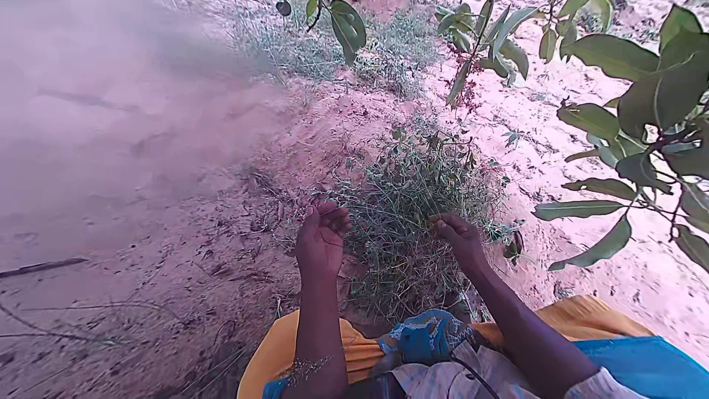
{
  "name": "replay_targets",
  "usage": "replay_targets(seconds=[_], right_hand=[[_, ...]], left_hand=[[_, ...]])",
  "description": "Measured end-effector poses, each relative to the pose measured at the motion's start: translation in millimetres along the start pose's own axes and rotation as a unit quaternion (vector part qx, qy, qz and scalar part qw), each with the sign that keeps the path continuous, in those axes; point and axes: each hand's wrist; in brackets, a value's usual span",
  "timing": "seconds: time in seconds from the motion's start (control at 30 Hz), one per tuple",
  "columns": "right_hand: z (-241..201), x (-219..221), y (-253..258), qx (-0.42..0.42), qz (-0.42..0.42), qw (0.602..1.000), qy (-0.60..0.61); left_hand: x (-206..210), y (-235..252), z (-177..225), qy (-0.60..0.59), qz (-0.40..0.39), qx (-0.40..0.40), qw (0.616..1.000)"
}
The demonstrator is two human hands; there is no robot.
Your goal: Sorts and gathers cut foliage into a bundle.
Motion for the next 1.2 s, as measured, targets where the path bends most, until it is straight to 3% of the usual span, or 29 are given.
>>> replay_targets(seconds=[0.1, 0.2, 0.3, 0.4, 0.47, 0.57, 0.67, 0.77, 0.83, 0.93, 1.0, 1.07, 1.2], right_hand=[[1.9, 12.7, -7.0, 0.078, -0.120, 0.990, -0.014], [4.2, 22.1, -17.5, 0.160, -0.241, 0.954, 0.074], [2.3, 19.6, -17.2, 0.183, -0.247, 0.935, 0.178], [-9.7, 2.0, -8.3, 0.134, -0.173, 0.942, 0.254], [-22.4, -8.9, -3.3, 0.082, -0.077, 0.953, 0.280], [-30.5, -23.5, 2.8, 0.029, 0.036, 0.962, 0.270], [-31.8, -29.0, 2.4, -0.007, 0.084, 0.962, 0.260], [-39.7, -25.3, -4.1, -0.063, 0.105, 0.965, 0.234], [-46.0, -25.4, -9.5, -0.125, 0.112, 0.966, 0.197], [-50.6, -31.8, -13.2, -0.209, 0.105, 0.961, 0.150], [-50.2, -34.5, -14.3, -0.211, 0.103, 0.962, 0.141], [-49.0, -34.5, -14.1, -0.190, 0.104, 0.966, 0.138], [-47.3, -29.1, -12.1, -0.168, 0.102, 0.969, 0.148]], left_hand=[[2.1, -2.6, -2.3, -0.037, -0.051, -0.001, 0.998], [-1.5, -2.6, -7.2, -0.026, -0.084, -0.007, 0.996], [-4.6, -1.5, -6.9, 0.040, -0.066, -0.019, 0.997], [-6.6, 0.0, -6.6, 0.183, -0.087, -0.045, 0.978], [-5.7, -0.5, -5.7, 0.337, -0.149, -0.088, 0.925], [-1.7, -0.9, -9.7, 0.529, -0.310, -0.177, 0.770], [7.2, -6.6, -26.4, 0.626, -0.438, -0.256, 0.593], [12.2, -14.3, -46.3, 0.665, -0.490, -0.287, 0.486], [16.1, -16.4, -46.2, 0.661, -0.500, -0.290, 0.478], [20.2, -15.4, -31.9, 0.619, -0.484, -0.261, 0.561], [18.0, -13.4, -30.7, 0.611, -0.477, -0.236, 0.586], [12.1, -11.4, -40.6, 0.622, -0.487, -0.248, 0.560], [9.2, -18.8, -68.9, 0.660, -0.534, -0.308, 0.430]])
Point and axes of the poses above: each hand's wrist, its own y-axis towards the middle knuckle, its own x-axis out of the palm, z = x × y, and after that the axes turned 4 degrees about x, right-handed
